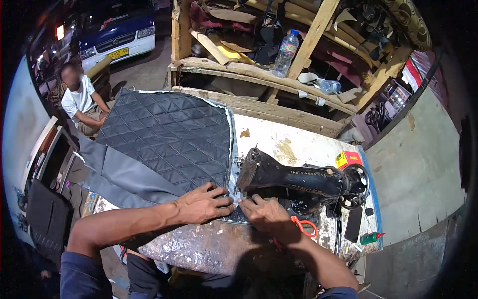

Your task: The person aligns fabric pieces along the edges of a quilted panel by hand, feeds the material through a sewing machine to stitch the pieces together, and picks up a pair of scissors.

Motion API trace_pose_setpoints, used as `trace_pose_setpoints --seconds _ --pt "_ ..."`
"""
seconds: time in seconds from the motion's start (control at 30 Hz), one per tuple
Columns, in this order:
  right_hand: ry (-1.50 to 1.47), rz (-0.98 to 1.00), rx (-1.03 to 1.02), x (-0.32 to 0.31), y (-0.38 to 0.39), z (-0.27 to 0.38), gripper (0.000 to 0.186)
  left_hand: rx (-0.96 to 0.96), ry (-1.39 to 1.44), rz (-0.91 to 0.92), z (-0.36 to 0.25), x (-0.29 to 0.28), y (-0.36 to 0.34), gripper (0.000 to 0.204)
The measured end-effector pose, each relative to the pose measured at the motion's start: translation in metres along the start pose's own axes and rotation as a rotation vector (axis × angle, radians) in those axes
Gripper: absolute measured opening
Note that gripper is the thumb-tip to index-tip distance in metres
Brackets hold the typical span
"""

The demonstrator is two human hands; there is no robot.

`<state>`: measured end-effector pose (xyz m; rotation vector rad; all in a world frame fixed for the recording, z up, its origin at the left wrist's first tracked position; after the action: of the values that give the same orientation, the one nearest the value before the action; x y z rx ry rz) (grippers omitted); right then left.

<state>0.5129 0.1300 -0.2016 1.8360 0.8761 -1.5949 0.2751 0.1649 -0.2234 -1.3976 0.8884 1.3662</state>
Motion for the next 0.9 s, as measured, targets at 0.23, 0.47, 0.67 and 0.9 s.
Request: trace_pose_setpoints --seconds 0.23,0.47,0.67,0.9 --pt "0.042 -0.097 0.023 0.002 0.0 0.007 0.038 -0.035 -0.002 0.027 0.001 0.003 -0.001 0.046" --pt "0.091 -0.118 0.217 0.004 -0.003 0.014 0.046 -0.114 0.082 0.009 0.002 0.007 -0.003 0.044" --pt "0.079 -0.13 0.291 0.005 -0.003 0.014 0.046 -0.143 0.104 -0.023 0.004 0.007 -0.009 0.038" --pt "-0.002 -0.173 0.262 -0.005 -0.004 0.015 0.048 -0.173 0.15 0.051 0.005 -0.001 -0.013 0.036"
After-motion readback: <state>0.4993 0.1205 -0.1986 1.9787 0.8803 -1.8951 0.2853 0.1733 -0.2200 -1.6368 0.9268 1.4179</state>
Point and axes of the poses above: each hand's wrist, its own y-axis away from the middle knuckle, its own x-axis out of the palm, z = x × y, the point moved 2 cm from there along -y, towards the middle knuckle, and after that the axes turned 2 degrees about z, right-handed, at the moved point
